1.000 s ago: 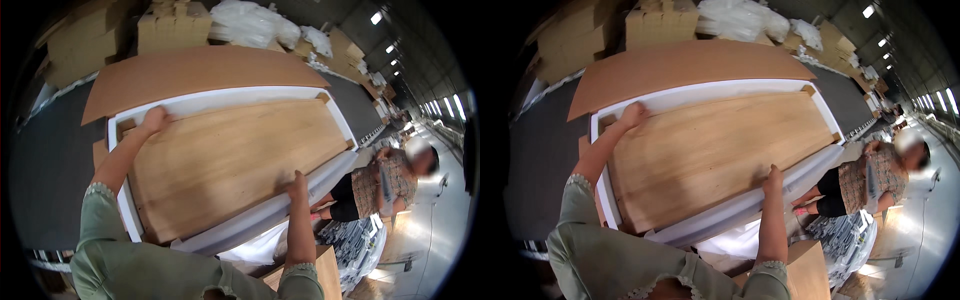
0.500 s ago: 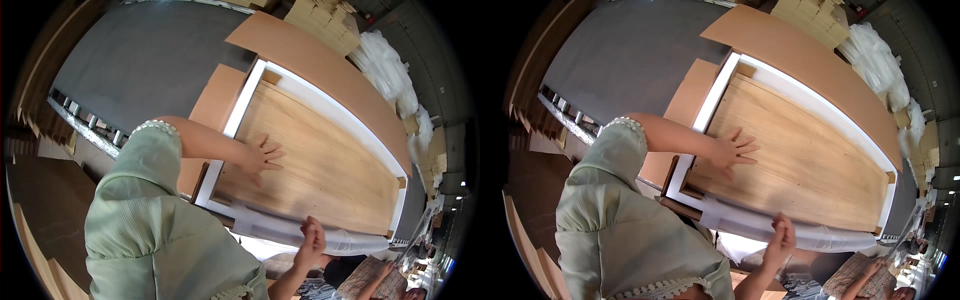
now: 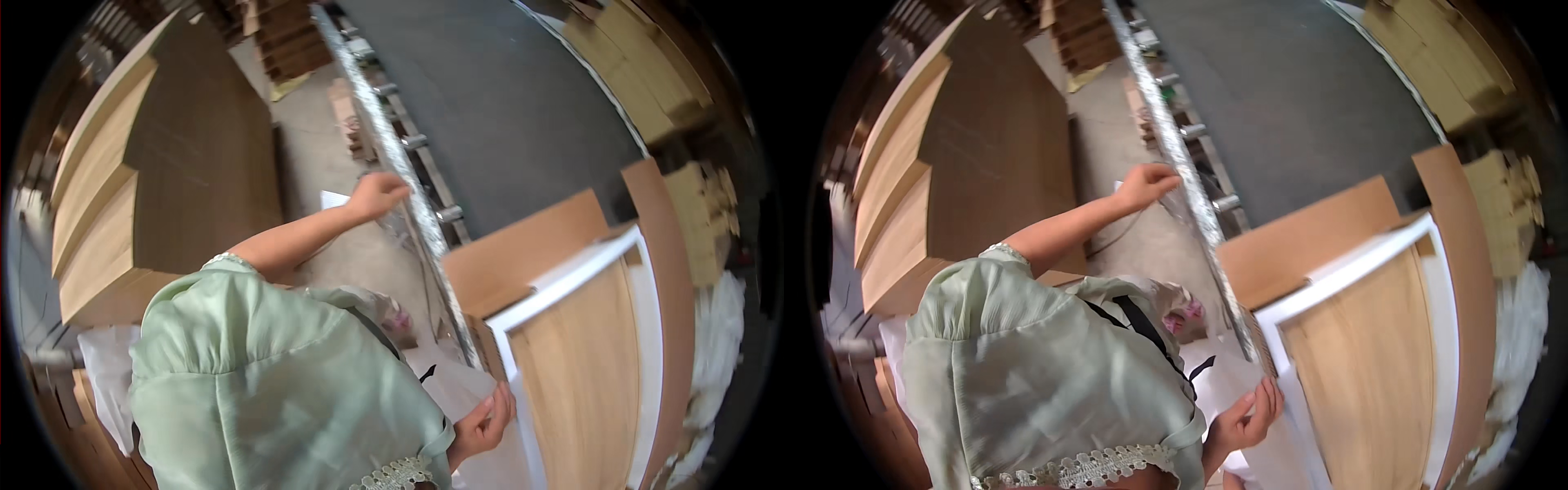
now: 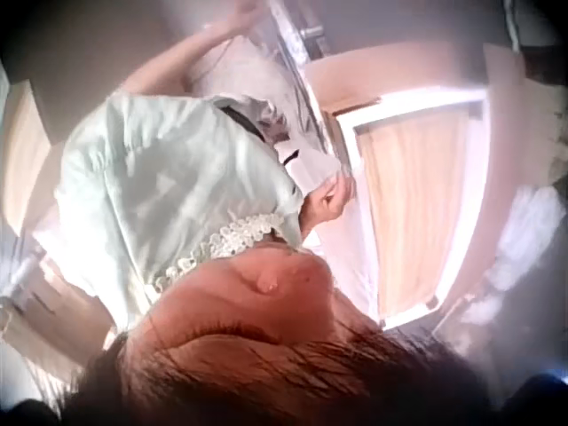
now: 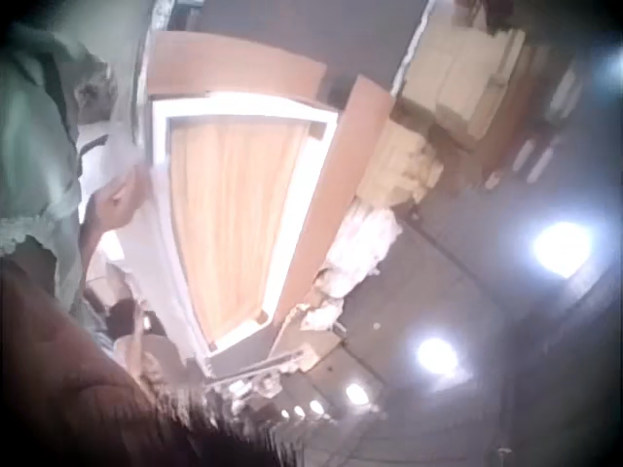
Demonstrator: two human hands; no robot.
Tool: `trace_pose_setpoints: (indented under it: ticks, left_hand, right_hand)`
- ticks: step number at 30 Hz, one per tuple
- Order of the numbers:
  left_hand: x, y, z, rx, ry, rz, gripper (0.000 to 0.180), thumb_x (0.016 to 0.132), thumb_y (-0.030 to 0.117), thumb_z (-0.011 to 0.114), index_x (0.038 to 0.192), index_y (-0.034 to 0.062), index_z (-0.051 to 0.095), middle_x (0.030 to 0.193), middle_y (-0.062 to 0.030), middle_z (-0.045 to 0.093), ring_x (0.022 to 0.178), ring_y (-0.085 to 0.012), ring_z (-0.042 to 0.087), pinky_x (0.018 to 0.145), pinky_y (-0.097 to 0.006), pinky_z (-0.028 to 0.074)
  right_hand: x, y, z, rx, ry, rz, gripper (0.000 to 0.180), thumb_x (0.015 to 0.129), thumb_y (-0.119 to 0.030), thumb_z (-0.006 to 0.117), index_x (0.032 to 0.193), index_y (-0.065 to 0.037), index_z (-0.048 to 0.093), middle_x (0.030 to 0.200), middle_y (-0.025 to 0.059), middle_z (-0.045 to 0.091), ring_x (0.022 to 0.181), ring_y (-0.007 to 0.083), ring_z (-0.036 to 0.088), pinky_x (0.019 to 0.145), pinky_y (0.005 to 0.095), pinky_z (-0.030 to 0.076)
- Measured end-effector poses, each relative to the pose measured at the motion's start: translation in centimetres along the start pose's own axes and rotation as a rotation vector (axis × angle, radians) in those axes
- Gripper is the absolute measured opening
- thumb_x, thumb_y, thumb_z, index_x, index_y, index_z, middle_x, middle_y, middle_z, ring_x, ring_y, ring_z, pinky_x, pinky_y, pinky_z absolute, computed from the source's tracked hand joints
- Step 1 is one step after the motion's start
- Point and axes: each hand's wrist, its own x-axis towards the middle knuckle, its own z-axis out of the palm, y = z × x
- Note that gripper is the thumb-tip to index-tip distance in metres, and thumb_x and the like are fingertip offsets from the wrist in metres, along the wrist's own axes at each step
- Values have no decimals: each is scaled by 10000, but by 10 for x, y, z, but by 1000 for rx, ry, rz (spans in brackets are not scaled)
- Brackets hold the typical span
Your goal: The person packs wooden boards into a cardboard box. The person places a foam lining in the box, picks up several wooden planks from a stack, and arranges them inside the box before covering them with another layer of foam.
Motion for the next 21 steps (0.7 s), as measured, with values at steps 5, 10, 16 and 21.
trace_pose_setpoints:
  ticks: [5, 10, 16, 21]
  left_hand:
    - [-59, -112, -146, -102, 490, -510, 231, 814, 223, 614, 873, 7, 671, 749, -76, 662, 673, -124, 605, 651, -281, 489]
    - [-115, -191, -170, 265, 408, -713, 276, 766, 297, 660, 908, 61, 683, 911, -118, 671, 871, -250, 638, 783, -341, 494]
    - [-110, -227, -181, 295, -24, -739, 329, 754, 350, 664, 997, 129, 683, 1003, -97, 659, 979, -274, 603, 845, -388, 467]
    - [-22, -269, -242, 229, -50, -630, 360, 769, 368, 648, 978, 77, 682, 980, -145, 658, 947, -285, 614, 836, -378, 472]
  right_hand:
    - [7, -23, 34, 275, -84, 87, 201, 858, 25, 465, 1019, 103, 559, 1006, 195, 606, 912, 311, 592, 803, 368, 490]
    - [37, -46, 93, 332, -303, 91, 177, 867, 6, 490, 992, 88, 583, 991, 191, 615, 840, 274, 620, 741, 323, 509]
    - [66, -42, 197, 160, -388, -194, 150, 844, -10, 538, 956, 61, 609, 979, 197, 620, 881, 335, 602, 789, 377, 483]
    - [121, -46, 287, -244, -124, -441, 221, 818, -135, 592, 955, 37, 615, 945, 231, 614, 861, 369, 586, 788, 432, 468]
